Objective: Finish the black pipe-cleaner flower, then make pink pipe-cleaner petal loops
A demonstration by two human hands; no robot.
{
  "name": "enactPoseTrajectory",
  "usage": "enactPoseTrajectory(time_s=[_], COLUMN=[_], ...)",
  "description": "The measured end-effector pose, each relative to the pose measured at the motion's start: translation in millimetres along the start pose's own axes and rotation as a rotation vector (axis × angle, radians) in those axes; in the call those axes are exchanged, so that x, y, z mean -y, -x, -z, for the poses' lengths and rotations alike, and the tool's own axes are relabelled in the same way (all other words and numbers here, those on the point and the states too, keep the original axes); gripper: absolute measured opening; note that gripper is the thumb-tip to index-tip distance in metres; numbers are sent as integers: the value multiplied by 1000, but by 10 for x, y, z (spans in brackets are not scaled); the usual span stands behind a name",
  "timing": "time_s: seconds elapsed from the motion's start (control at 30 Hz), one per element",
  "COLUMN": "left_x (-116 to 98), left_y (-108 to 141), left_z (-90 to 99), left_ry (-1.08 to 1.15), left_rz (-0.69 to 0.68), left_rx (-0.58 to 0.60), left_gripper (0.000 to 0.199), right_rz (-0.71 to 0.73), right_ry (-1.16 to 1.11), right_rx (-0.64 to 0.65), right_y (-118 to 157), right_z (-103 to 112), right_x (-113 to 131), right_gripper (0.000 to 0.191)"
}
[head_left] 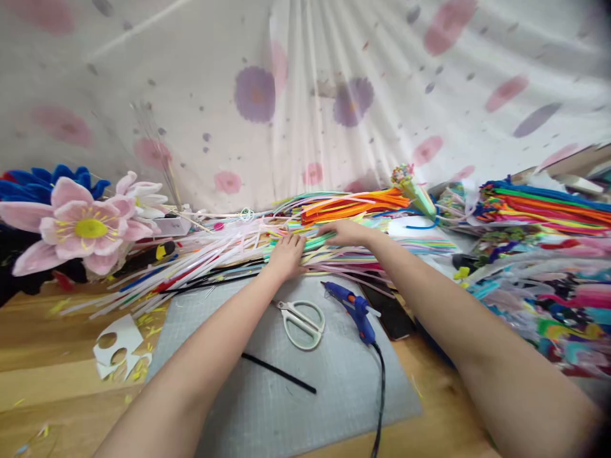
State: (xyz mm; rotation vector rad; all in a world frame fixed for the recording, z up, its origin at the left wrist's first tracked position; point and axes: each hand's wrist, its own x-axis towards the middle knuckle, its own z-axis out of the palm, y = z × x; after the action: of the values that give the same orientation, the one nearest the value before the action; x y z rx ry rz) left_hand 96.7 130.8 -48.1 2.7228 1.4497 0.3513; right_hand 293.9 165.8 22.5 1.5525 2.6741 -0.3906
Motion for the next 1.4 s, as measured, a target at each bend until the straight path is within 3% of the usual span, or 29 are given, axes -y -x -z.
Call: enactPoseTrajectory(time_s=[0.13, 0.23, 0.3, 0.43, 0.5, 0.63, 0.73, 0.83, 0.9, 0.93, 1.0, 1.1, 1.2, 1.3, 1.4], left_x=[-16, -35, -44, -56, -63, -106, -158, -180, -167, -156, -132, -119, -133, -154, -177], left_y=[28, 53, 70, 105, 121, 114, 58, 2, -8, -3, 20, 67, 100, 112, 116], left_z=[34, 70, 86, 72, 45, -9, -27, -28, -26, -26, -27, -36, -50, -67, -83], left_ry=[-38, -73, -65, -34, -55, -109, -115, -55, -11, 1, 7, -8, -28, -51, -70], left_rz=[-48, -72, -80, -46, -4, -83, -167, -60, -19, -24, -55, -75, -87, -97, -69], left_rx=[20, 14, 6, 33, 20, -180, -261, -174, -100, -78, -62, -56, -65, -72, -81], left_gripper=[68, 65, 70, 88, 91, 90, 97, 106, 99, 93, 82, 78, 76, 73, 70], right_rz=[-62, -77, -92, -281, -297, -61, 81, 129, 102, 61, -61, -184, -172, -253, -299], right_ry=[140, 332, 413, 497, 532, 550, 391, 79, -118, -174, -143, 204, 467, 555, 612], right_rx=[-395, -503, -458, -304, -245, -243, -144, 117, 224, 211, 64, -178, -160, -101, -123], right_y=[-95, -228, -315, -401, -377, -241, -156, -122, -126, -139, -192, -333, -505, -646, -712], right_z=[111, 140, 147, 181, 198, 170, 133, 183, 263, 303, 356, 332, 211, 78, -7], right_x=[-92, -140, -168, -238, -242, -93, 62, 102, 55, 19, -63, -178, -272, -334, -358], right_gripper=[39, 53, 66, 77, 65, 36, 39, 50, 48, 45, 39, 40, 49, 49, 43])
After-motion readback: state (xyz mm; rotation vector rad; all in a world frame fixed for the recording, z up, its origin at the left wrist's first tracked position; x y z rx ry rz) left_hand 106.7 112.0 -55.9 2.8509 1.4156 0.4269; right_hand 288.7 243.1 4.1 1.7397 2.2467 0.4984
